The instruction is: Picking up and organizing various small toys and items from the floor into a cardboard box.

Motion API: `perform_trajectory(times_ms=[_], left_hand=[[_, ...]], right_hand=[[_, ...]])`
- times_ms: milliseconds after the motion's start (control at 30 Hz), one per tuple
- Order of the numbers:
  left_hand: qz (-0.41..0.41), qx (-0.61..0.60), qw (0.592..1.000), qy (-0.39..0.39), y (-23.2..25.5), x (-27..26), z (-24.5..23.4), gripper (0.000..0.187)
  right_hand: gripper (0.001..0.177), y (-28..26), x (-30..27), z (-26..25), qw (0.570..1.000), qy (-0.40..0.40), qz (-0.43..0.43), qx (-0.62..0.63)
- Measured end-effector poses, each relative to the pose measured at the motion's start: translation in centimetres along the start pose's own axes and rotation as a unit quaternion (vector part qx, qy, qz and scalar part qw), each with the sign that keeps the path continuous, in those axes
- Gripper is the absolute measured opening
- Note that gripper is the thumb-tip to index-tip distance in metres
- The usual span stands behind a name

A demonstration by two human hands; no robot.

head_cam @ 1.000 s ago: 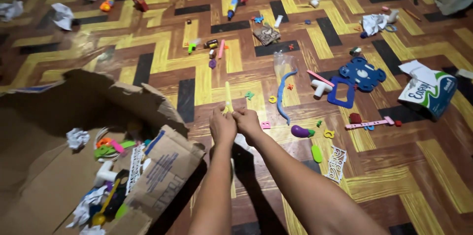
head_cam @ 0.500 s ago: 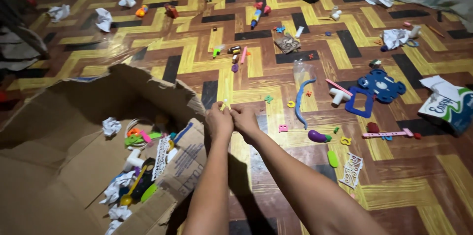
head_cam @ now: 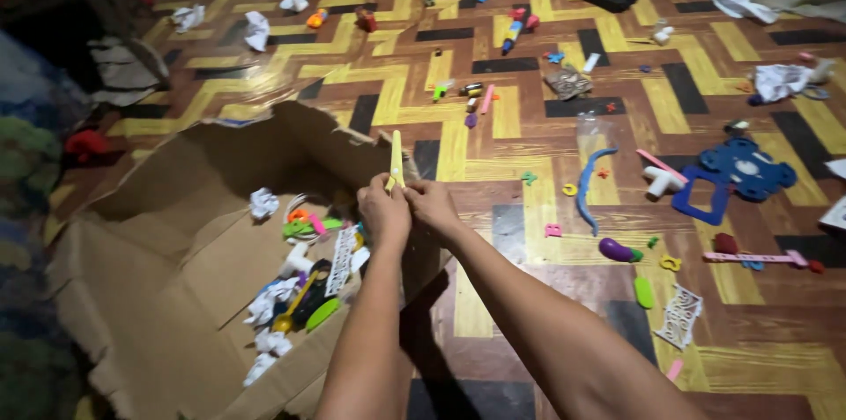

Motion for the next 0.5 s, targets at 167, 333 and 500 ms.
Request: perform_trajectory(times_ms=[167,333,500], left_hand=[[-0.028,0.012,0.999,0.007,-1.5,0.0,-5.4,0.034],[-0.05,0.017,0.998,0.03,-3.9,0.1,-9.5,0.034],[-0.086,0.015,0.996,0.03,-6.5,-0.3,-12.7,0.032]], right_hand=[[0.027,-2.1,0.1,4.9,0.999,-0.041,0.031,0.004],[0.026,-3.9,-0.2,10.1,0.99,-0.098,0.015,0.1],[0.028,-8.4,-3.1,12.9,0.991,-0.101,0.084,-0.024]])
Point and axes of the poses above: each hand's wrist, its own x-axis towards the middle knuckle, its own z-axis out of the palm, y = z × x, the point moved 7 cm from there along x, towards the middle knuckle, and after that the axes turned 7 degrees about -y, right-handed, at the moved point
